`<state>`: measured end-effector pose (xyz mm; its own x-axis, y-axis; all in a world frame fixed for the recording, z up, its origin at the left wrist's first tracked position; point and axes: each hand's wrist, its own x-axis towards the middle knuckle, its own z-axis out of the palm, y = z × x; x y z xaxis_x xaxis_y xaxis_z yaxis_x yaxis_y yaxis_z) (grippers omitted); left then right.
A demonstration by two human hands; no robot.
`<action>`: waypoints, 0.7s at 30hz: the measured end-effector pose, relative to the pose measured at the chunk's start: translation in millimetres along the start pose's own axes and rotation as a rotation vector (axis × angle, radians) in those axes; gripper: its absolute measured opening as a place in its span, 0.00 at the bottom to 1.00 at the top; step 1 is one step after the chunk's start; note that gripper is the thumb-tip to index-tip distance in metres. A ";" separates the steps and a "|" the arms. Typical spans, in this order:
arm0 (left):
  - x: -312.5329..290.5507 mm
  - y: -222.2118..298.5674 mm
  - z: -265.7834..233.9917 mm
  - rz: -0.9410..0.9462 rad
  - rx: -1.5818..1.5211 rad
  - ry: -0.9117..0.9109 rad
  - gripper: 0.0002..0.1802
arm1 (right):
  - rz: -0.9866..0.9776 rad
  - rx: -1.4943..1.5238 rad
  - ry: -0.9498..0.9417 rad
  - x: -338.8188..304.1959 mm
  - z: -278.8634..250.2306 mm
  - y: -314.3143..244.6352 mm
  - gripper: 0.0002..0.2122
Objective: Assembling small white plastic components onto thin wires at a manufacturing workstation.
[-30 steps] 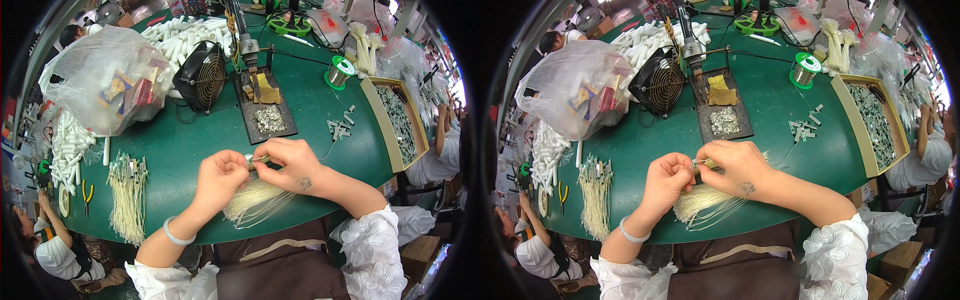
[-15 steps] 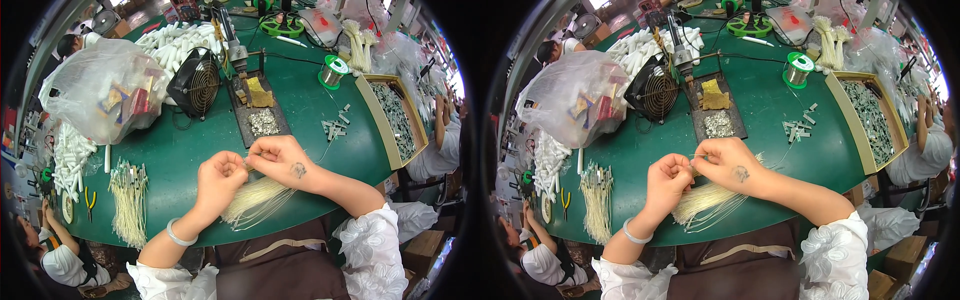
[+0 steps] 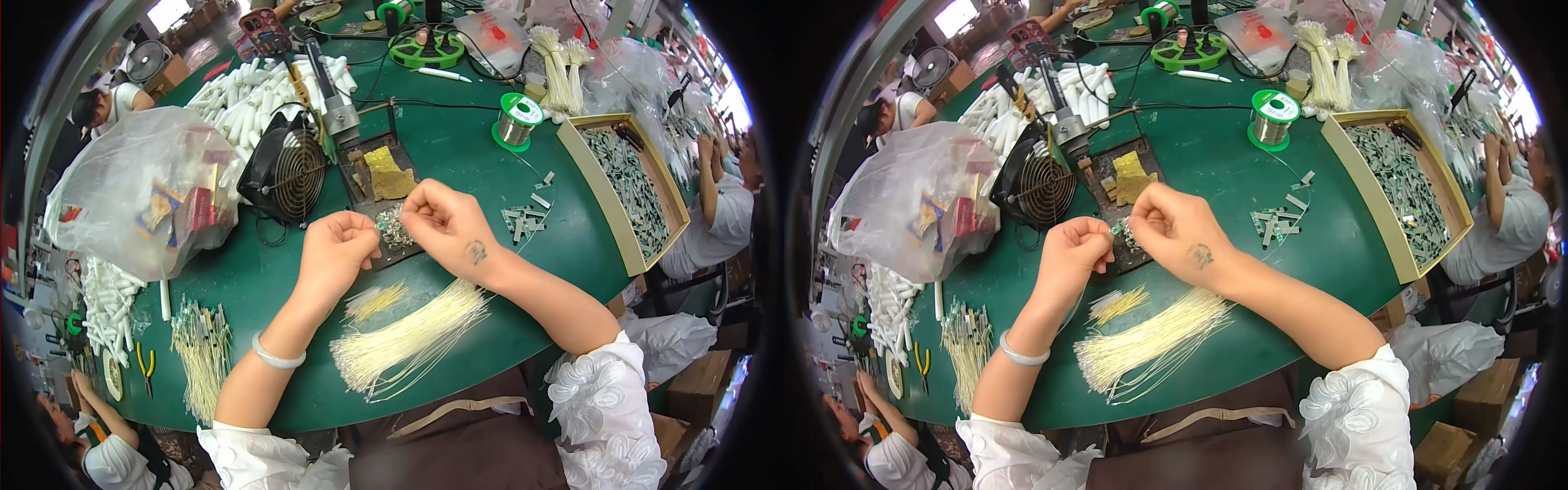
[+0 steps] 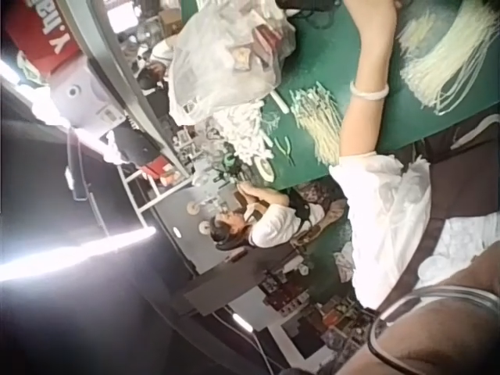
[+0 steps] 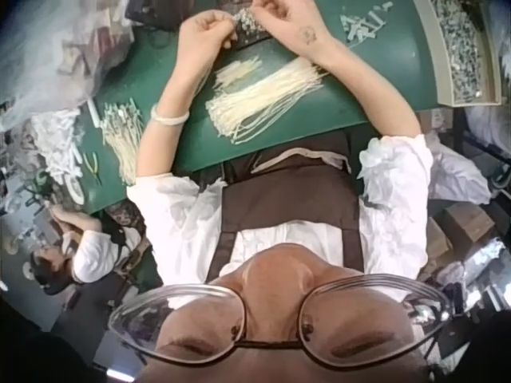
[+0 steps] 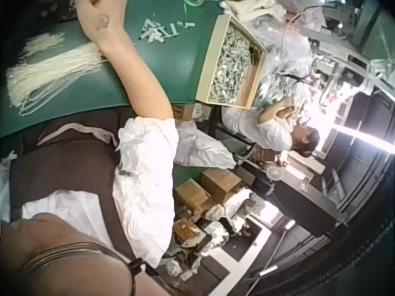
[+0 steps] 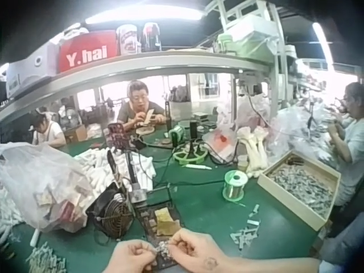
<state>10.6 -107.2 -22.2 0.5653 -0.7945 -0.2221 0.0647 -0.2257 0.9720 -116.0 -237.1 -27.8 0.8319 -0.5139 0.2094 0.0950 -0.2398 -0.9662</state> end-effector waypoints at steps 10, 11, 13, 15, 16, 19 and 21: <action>8.7 -1.1 5.8 0.070 -0.067 0.061 0.02 | -0.159 -0.188 0.043 5.0 3.4 11.4 0.04; 8.1 -1.3 6.2 0.069 -0.088 0.076 0.02 | -0.169 -0.198 0.046 4.9 3.4 9.7 0.04; 6.9 -0.4 8.0 0.086 -0.101 0.092 0.02 | -0.176 -0.207 0.050 4.8 3.9 8.3 0.04; 6.5 0.0 8.3 0.103 -0.114 0.108 0.02 | -0.194 -0.207 0.065 4.7 4.9 8.2 0.04; 7.0 0.3 8.5 0.115 -0.126 0.109 0.02 | -0.192 -0.207 0.066 4.9 5.1 7.8 0.04; 8.1 0.7 8.4 0.132 -0.139 0.111 0.03 | -0.214 -0.198 0.092 5.3 6.1 6.3 0.04; 7.6 0.5 7.9 0.136 -0.140 0.115 0.03 | -0.217 -0.208 0.092 5.4 6.5 5.6 0.04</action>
<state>8.4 -117.8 -24.0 0.6660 -0.7409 -0.0863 0.0906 -0.0345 0.9953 -107.4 -235.8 -33.1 0.7504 -0.5030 0.4289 0.1430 -0.5100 -0.8482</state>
